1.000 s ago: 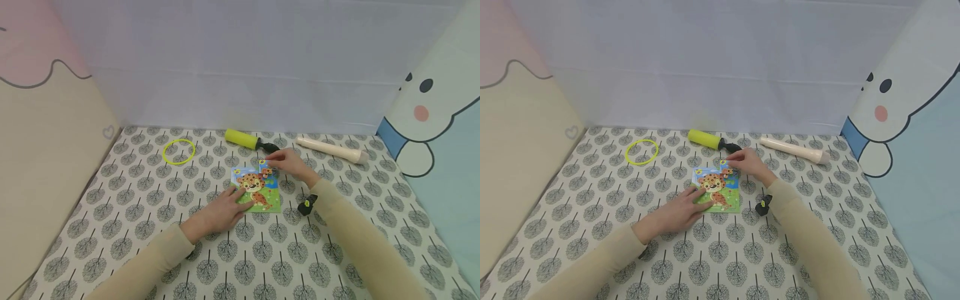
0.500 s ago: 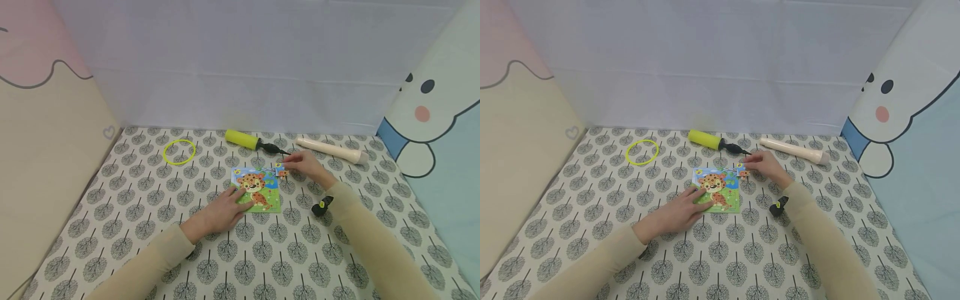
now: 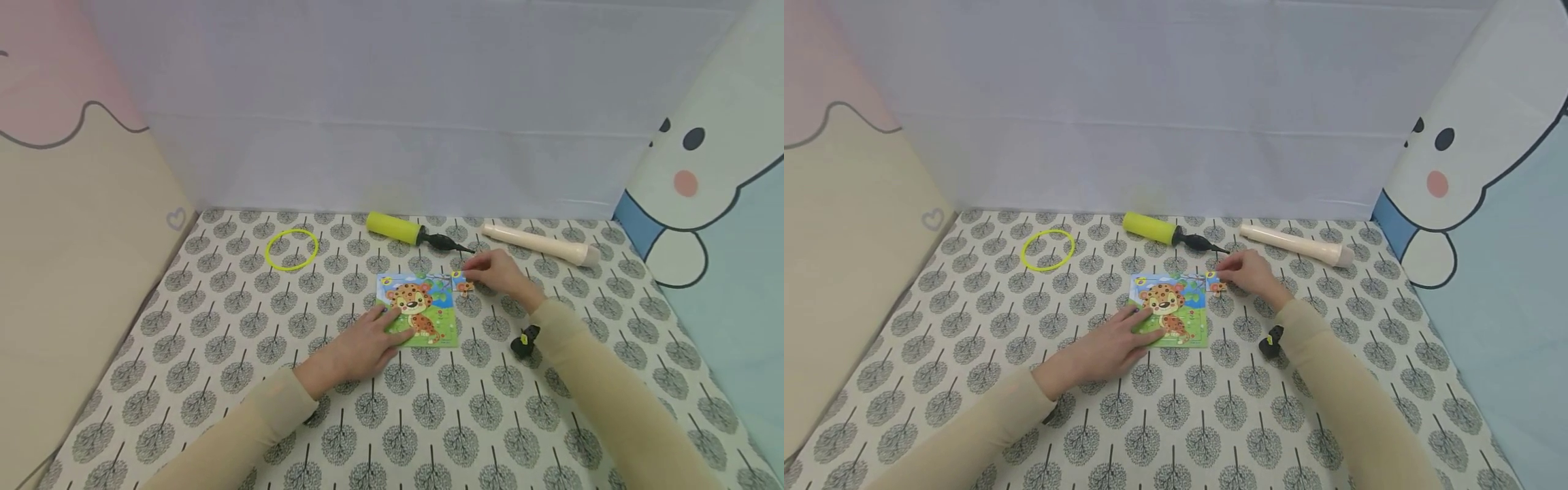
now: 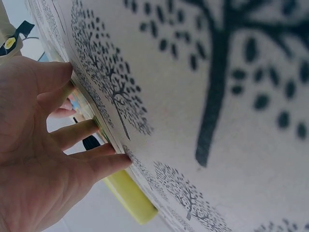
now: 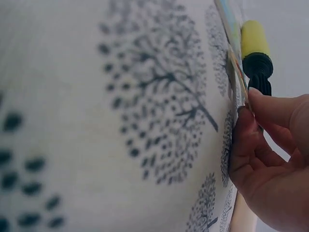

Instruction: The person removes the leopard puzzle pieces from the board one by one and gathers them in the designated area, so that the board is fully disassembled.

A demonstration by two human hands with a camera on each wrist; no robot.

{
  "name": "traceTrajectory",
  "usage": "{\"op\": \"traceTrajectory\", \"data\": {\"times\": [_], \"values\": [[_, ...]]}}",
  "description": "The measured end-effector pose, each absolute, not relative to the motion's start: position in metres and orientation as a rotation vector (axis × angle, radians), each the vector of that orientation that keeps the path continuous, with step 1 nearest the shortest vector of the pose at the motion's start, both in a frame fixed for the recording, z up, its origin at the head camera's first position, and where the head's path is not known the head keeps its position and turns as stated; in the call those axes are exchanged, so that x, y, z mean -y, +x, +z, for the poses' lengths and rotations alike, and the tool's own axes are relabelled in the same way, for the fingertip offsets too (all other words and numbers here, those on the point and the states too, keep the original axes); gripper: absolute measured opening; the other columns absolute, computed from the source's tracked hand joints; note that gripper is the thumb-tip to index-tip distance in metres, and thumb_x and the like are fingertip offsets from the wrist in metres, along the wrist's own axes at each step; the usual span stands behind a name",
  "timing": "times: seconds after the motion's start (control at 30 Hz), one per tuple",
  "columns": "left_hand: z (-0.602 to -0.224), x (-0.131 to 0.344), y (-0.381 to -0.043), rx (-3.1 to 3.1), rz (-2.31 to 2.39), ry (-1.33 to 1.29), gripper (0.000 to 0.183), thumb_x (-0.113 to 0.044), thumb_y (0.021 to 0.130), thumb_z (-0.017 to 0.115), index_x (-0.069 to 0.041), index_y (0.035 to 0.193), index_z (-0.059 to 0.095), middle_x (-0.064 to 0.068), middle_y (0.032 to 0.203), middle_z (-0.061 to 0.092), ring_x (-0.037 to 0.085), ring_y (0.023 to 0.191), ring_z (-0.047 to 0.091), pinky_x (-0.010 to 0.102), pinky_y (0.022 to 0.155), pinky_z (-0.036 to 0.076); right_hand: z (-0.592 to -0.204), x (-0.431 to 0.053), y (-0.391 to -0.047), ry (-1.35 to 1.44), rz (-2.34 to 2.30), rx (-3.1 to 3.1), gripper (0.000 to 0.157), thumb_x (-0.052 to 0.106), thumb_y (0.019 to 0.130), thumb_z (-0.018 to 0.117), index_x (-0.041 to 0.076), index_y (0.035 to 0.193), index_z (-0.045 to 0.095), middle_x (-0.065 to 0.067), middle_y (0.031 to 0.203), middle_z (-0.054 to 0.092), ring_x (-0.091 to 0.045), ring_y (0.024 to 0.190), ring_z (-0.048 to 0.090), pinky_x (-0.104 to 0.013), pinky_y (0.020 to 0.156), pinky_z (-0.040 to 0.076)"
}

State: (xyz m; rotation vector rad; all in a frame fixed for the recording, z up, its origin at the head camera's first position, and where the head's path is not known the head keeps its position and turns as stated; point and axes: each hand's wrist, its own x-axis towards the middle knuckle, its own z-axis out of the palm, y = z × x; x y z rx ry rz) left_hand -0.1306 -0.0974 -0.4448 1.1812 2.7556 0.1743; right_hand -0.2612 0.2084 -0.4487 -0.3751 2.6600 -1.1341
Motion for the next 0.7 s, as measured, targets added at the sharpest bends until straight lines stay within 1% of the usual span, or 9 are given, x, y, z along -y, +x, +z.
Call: {"op": "traceTrajectory", "data": {"times": [0.13,0.4,0.53,0.7], "values": [[-0.4463,0.0974,-0.1309,-2.762,0.168,1.191,0.046,-0.031,0.1,0.048,-0.026,0.145,0.043,0.02,0.152,0.026,0.045,0.135,0.023,0.052,0.11,0.022,-0.447,-0.2061,-0.2593,-0.426,-1.017,-2.737,0.018,0.018,0.09,0.069,0.006,0.102,0.073,-0.006,0.093,0.07,-0.021,0.081,0.063,-0.038,0.07,0.053],[-0.4476,0.098,-0.1305,-2.763,0.164,1.201,0.047,-0.031,0.1,0.048,-0.026,0.145,0.043,0.02,0.151,0.027,0.044,0.135,0.024,0.052,0.11,0.023,-0.4523,-0.2042,-0.2604,-0.442,-0.947,-2.776,0.016,0.02,0.09,0.069,0.009,0.1,0.074,-0.004,0.094,0.07,-0.022,0.086,0.064,-0.038,0.07,0.054],[-0.4481,0.098,-0.1313,-2.77,0.159,1.218,0.047,-0.031,0.099,0.049,-0.026,0.146,0.042,0.02,0.151,0.028,0.044,0.135,0.024,0.051,0.11,0.022,-0.4517,-0.2041,-0.2603,-0.472,-0.922,-2.797,0.015,0.019,0.09,0.068,0.008,0.099,0.074,-0.003,0.092,0.069,-0.021,0.083,0.063,-0.039,0.07,0.053],[-0.4477,0.0981,-0.1315,-2.773,0.162,1.226,0.047,-0.031,0.099,0.049,-0.026,0.145,0.043,0.02,0.151,0.028,0.044,0.135,0.025,0.051,0.11,0.022,-0.451,-0.2038,-0.2607,-0.462,-0.916,-2.786,0.015,0.019,0.09,0.068,0.009,0.1,0.074,-0.002,0.09,0.069,-0.019,0.08,0.062,-0.037,0.067,0.053]]}}
